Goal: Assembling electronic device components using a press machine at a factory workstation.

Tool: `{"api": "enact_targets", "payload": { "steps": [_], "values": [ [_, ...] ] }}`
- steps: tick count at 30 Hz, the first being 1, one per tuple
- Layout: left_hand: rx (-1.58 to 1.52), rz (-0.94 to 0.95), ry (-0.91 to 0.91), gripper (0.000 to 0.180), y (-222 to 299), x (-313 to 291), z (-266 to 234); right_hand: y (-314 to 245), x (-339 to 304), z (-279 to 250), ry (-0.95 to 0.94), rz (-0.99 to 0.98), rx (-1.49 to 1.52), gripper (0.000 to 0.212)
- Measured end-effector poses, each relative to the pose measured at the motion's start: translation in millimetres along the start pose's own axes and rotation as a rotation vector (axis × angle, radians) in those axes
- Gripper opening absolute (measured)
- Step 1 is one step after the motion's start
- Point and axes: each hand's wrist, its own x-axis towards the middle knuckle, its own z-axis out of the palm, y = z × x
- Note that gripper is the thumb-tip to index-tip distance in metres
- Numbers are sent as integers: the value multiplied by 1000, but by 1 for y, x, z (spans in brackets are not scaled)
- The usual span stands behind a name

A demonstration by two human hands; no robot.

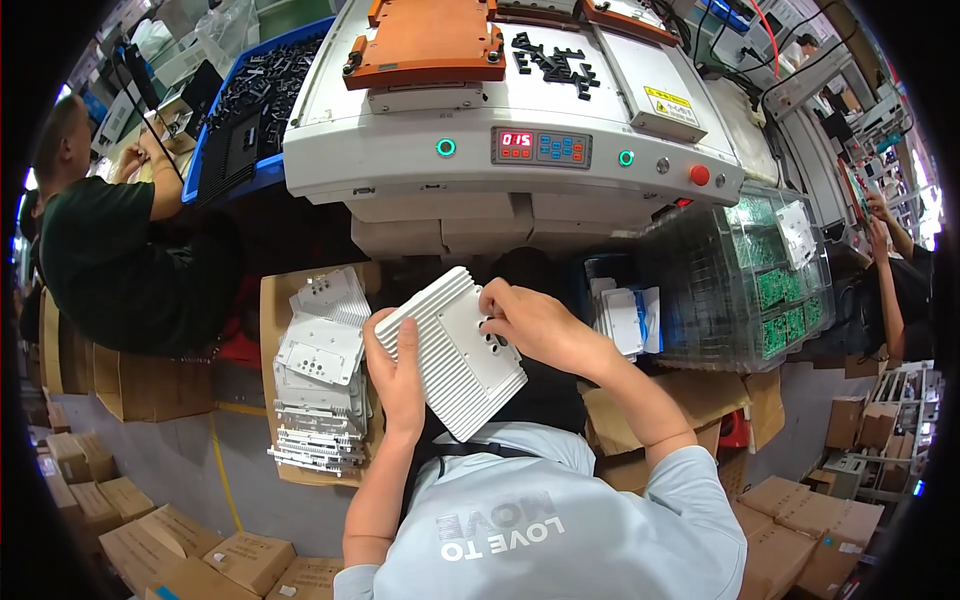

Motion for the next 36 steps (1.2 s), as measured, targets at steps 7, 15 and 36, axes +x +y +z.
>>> {"api": "enact_targets", "payload": {
  "steps": [7,15,36],
  "values": [
    [-304,-244,10,32,-24,12,-1,42,-20,54,136,236,966,27],
    [-334,-375,-5,44,-52,8,-11,153,-106,82,913,593,-341,47],
    [-288,-360,-74,41,-51,12,-6,111,-155,14,813,634,384,46]
  ]
}}
